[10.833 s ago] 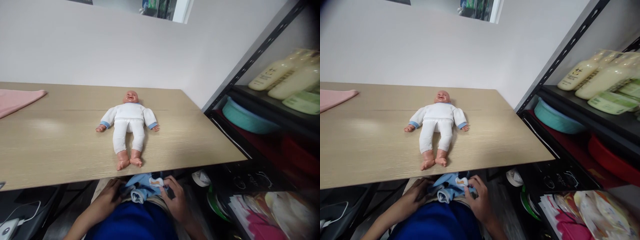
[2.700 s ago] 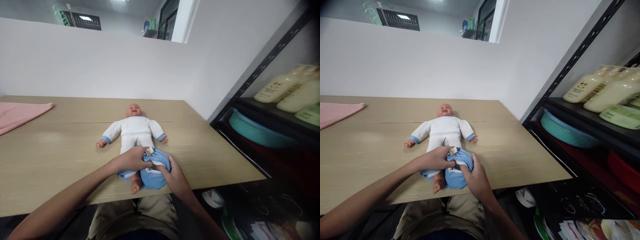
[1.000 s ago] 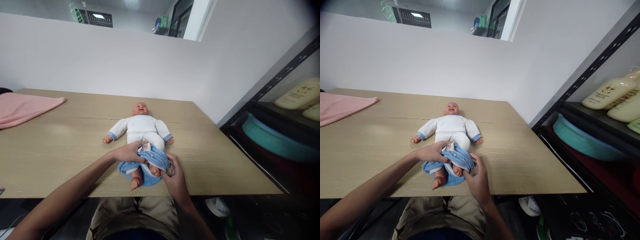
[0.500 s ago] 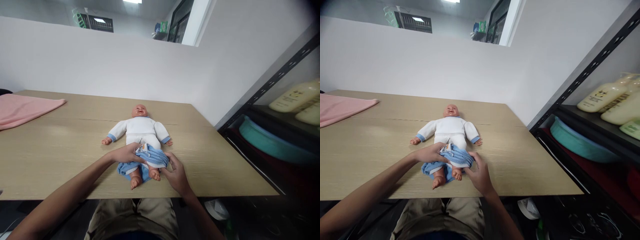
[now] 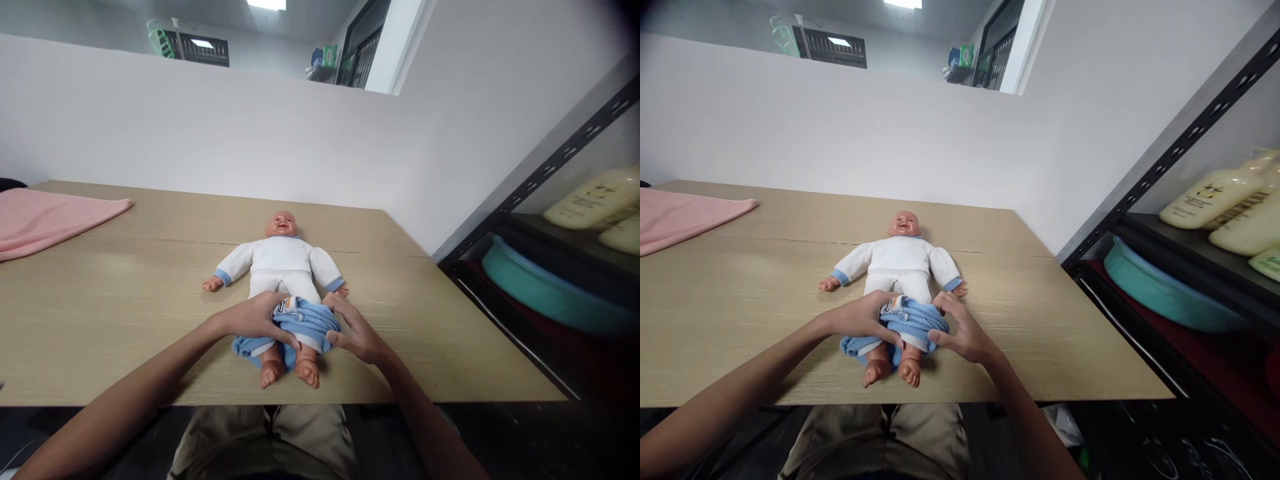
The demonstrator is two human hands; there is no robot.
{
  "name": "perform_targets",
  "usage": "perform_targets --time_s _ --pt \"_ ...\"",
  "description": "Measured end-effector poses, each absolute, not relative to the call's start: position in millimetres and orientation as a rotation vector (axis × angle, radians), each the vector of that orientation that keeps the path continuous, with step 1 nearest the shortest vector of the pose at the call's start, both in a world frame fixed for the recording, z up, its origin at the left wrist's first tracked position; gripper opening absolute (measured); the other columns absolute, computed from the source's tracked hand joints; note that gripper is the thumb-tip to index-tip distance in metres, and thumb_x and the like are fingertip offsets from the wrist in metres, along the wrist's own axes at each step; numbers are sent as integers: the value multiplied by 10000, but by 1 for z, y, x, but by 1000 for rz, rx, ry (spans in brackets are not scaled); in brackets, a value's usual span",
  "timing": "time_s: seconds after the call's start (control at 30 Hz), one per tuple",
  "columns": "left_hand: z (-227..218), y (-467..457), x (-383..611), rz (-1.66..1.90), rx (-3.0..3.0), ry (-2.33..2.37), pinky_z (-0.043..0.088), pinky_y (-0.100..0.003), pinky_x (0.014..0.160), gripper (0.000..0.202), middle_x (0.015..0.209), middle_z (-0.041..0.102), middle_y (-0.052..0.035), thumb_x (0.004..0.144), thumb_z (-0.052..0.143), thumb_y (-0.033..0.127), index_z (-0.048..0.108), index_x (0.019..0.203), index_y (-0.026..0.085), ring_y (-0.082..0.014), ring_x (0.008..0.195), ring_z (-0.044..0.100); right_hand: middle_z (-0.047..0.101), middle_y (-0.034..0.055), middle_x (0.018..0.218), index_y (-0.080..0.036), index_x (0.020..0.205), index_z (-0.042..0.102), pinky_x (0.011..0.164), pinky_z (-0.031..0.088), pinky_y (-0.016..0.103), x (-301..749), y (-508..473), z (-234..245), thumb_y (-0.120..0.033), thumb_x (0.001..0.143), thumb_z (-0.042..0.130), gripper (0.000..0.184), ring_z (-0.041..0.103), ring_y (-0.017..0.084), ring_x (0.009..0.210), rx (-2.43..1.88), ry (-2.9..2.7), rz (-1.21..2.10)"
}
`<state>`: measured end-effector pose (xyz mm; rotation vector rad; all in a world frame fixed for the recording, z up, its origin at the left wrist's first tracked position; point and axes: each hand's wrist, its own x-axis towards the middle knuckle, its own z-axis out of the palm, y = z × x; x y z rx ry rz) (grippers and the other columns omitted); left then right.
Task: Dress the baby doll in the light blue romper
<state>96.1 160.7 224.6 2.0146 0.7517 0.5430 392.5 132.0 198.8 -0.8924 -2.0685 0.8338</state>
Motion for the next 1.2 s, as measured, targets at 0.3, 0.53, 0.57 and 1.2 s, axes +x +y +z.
perform_targets --time_s 0.3,0.53,0.57,1.2 --pt "236 129 74 683 2236 1116 486 -428 935 482 1067 709 -65 1027 714 714 709 1091 236 -319 1053 633 587 -28 836 -282 1001 622 704 527 322 377 161 190 -757 1008 726 486 564 200 743 -980 -1622 1162" --pt "218 111 35 640 2046 1146 490 -430 1084 350 1201 674 -50 1077 689 623 685 1110 274 -289 1175 627 750 60 1125 -265 1103 710 1020 595 400 379 172 185 -571 1062 734 310 725 270 1101 -948 -1840 850" --pt "215 110 34 661 2035 1123 476 -441 1135 328 1246 675 -57 1087 681 603 687 1103 276 -293 1227 621 761 62 1140 -269 1137 701 1026 594 406 378 174 183 -556 1078 715 293 736 272 1108 -953 -1845 820" --pt "174 122 34 1085 1937 1264 363 -562 1340 342 1511 651 -119 1074 673 589 701 1185 266 -358 1513 536 778 54 1123 -269 1070 708 1046 562 414 357 187 191 -479 1072 688 211 733 277 1100 -962 -1919 710"
